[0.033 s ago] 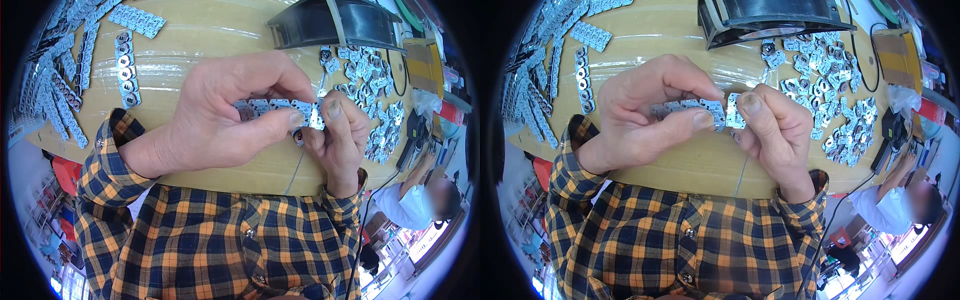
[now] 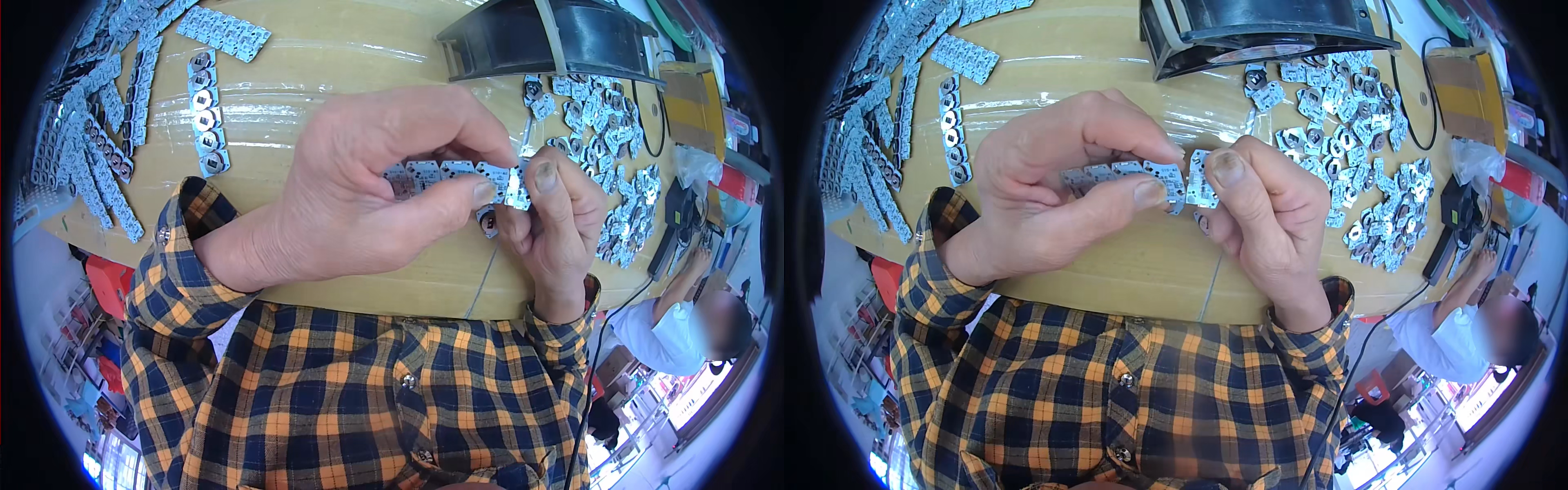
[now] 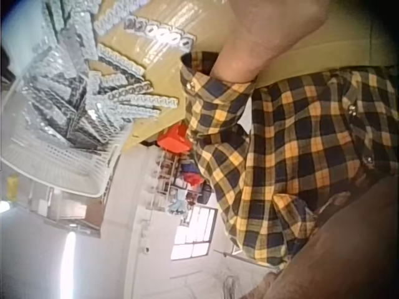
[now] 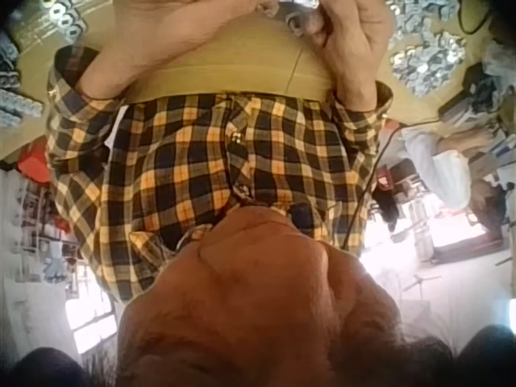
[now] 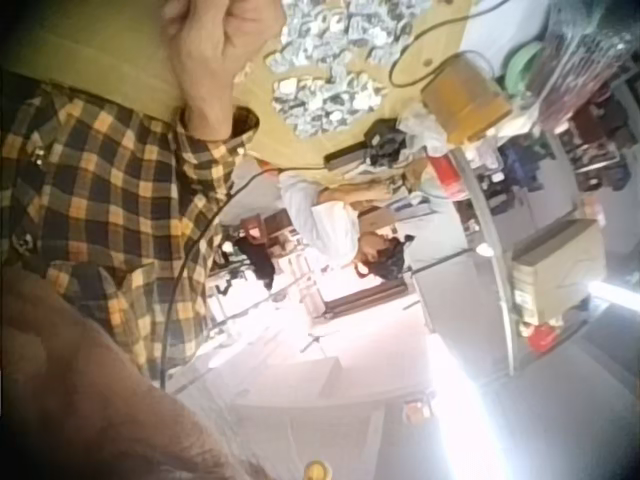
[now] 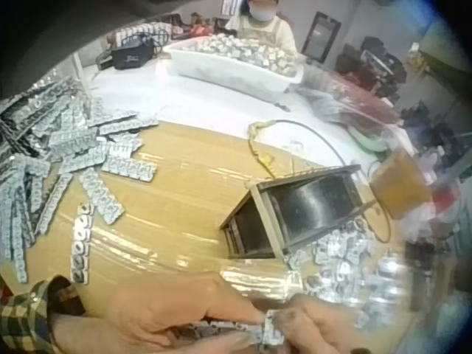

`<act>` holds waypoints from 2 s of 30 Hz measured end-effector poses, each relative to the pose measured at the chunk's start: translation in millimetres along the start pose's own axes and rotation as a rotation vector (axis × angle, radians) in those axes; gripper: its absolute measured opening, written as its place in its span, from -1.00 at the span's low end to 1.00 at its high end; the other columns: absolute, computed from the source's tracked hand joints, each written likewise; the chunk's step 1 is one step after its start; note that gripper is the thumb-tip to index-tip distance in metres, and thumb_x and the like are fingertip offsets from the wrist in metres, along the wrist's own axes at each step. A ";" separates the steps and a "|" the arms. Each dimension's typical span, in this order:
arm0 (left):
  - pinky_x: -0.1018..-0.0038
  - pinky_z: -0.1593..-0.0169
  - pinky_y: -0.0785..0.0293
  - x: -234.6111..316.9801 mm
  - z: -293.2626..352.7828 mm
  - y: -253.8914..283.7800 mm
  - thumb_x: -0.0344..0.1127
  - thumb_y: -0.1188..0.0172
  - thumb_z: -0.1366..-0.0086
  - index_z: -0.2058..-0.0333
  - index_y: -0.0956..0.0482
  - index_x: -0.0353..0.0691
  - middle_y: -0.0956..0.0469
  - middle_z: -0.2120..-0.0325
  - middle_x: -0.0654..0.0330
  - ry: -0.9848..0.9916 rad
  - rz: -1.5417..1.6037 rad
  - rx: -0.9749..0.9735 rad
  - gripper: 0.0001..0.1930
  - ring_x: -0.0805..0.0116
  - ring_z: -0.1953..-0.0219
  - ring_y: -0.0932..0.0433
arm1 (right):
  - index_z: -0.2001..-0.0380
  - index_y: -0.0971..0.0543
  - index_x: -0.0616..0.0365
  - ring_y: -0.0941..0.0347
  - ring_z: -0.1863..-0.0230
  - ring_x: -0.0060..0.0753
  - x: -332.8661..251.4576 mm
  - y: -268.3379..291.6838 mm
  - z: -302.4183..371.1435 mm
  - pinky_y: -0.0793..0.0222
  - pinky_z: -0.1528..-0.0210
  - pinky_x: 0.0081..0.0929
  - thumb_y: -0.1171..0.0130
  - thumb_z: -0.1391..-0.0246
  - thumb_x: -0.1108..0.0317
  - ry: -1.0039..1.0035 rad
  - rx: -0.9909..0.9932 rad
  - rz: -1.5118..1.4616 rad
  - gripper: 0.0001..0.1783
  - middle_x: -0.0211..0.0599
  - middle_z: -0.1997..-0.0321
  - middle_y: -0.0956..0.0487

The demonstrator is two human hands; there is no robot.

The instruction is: Manual assembly of small electronic components or LED modules at a factory workbench.

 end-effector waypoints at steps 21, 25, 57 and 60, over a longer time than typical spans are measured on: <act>0.51 0.39 -0.47 10.7 0.2 5.3 -0.70 -0.24 0.03 0.29 -0.57 -0.37 -0.57 0.46 0.11 -0.179 -0.339 0.141 -0.73 0.26 0.44 -0.58 | 0.57 -0.49 0.22 -0.15 0.74 -0.81 4.4 1.4 -0.5 0.00 0.68 -0.71 -0.02 -0.31 0.25 -0.016 0.018 0.103 -0.63 -0.55 0.74 -0.36; 0.52 0.40 -0.47 14.6 3.2 -2.8 -0.70 -0.25 0.02 0.29 -0.57 -0.37 -0.57 0.47 0.10 -0.282 -0.319 0.103 -0.74 0.26 0.44 -0.58 | 0.57 -0.50 0.22 -0.15 0.74 -0.81 2.4 -1.0 0.7 -0.01 0.68 -0.71 -0.03 -0.30 0.26 -0.043 0.065 0.090 -0.63 -0.55 0.74 -0.35; 0.77 0.61 -0.30 -26.0 8.7 -13.4 -0.36 -0.27 -0.26 0.32 -0.51 -0.32 -0.54 0.51 0.28 0.539 0.386 -0.161 -0.84 0.67 0.56 -0.50 | 0.52 -0.50 0.24 -0.18 0.78 -0.68 -10.9 -0.7 3.1 -0.04 0.69 -0.66 -0.03 -0.30 0.30 0.087 -0.066 0.251 -0.68 -0.52 0.77 -0.34; 0.78 0.66 -0.25 -26.8 10.5 -20.2 -0.33 -0.25 -0.29 0.31 -0.51 -0.31 -0.54 0.50 0.27 0.566 0.621 -0.112 -0.84 0.68 0.62 -0.47 | 0.57 -0.43 0.21 -0.05 0.81 -0.73 -1.3 -7.1 3.4 0.09 0.73 -0.66 0.02 -0.33 0.24 -0.082 -0.076 -0.124 -0.62 -0.54 0.79 -0.29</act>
Point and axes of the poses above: each hand's wrist, its own z-axis away from the middle knuckle, its own y-axis out of the back of the hand, x = y × z, the point moved 7 cm from there along -z, towards the middle knuckle
